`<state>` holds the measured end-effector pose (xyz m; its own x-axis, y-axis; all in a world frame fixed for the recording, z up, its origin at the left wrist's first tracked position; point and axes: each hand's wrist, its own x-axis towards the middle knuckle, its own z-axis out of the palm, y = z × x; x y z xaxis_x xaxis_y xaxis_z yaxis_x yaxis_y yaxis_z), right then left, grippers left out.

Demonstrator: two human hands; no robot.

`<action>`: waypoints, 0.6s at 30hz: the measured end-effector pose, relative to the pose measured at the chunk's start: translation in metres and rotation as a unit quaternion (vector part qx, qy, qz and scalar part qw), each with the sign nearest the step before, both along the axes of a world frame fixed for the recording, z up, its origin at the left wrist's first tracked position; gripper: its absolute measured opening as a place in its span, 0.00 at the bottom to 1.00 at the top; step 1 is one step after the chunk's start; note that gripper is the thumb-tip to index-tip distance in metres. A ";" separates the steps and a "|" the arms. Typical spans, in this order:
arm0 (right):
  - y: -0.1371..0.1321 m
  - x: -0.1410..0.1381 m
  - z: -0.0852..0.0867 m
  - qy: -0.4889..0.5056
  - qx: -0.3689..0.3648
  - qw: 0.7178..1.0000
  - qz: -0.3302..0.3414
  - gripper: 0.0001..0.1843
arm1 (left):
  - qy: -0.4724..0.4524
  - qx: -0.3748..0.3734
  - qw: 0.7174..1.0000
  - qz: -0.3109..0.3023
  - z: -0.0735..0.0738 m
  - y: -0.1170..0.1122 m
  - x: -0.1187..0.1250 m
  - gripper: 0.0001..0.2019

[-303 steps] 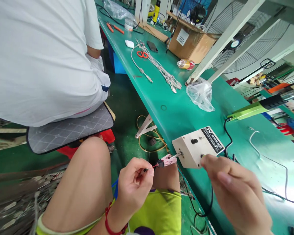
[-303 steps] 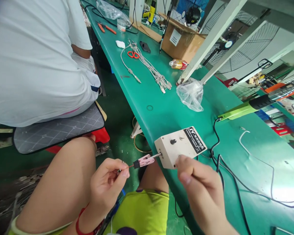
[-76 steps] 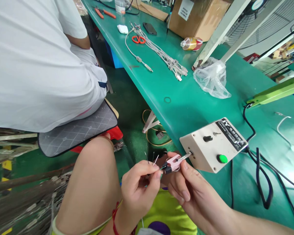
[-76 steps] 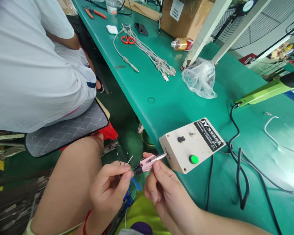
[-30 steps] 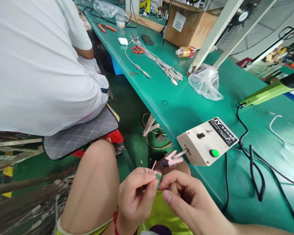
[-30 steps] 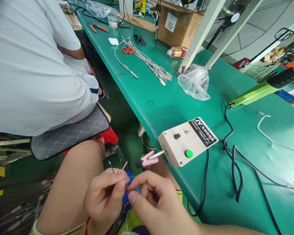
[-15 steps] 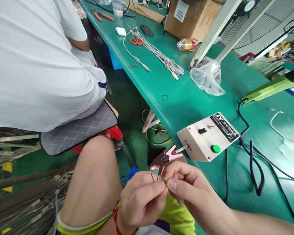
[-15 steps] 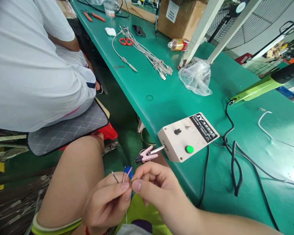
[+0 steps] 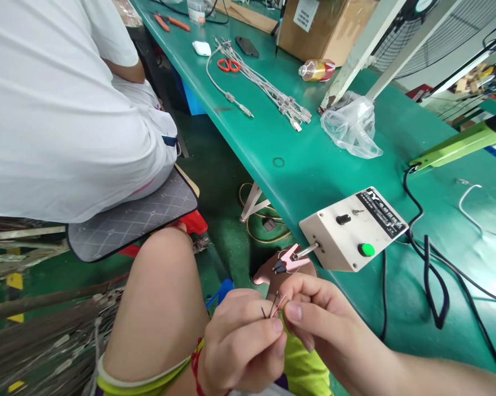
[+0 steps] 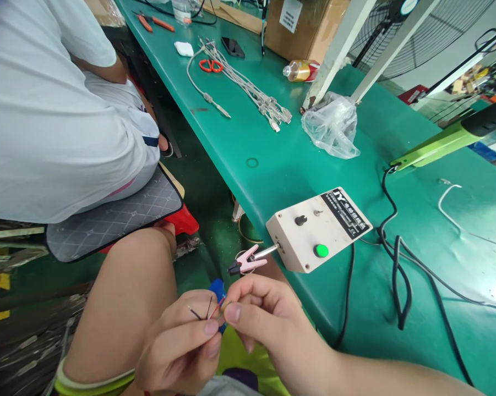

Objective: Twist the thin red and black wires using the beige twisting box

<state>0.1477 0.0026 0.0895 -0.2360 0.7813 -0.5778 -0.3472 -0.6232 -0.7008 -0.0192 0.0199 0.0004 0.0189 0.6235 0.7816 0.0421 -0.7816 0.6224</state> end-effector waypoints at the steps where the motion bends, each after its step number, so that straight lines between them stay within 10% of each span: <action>1: 0.000 -0.001 0.001 0.005 -0.012 1.000 -0.004 0.21 | -0.003 0.003 1.000 -0.011 -0.002 -0.001 0.000 0.11; 18: 0.001 -0.002 0.000 0.002 -0.007 1.000 -0.023 0.22 | -0.022 -0.042 0.998 -0.042 0.010 0.007 0.007 0.06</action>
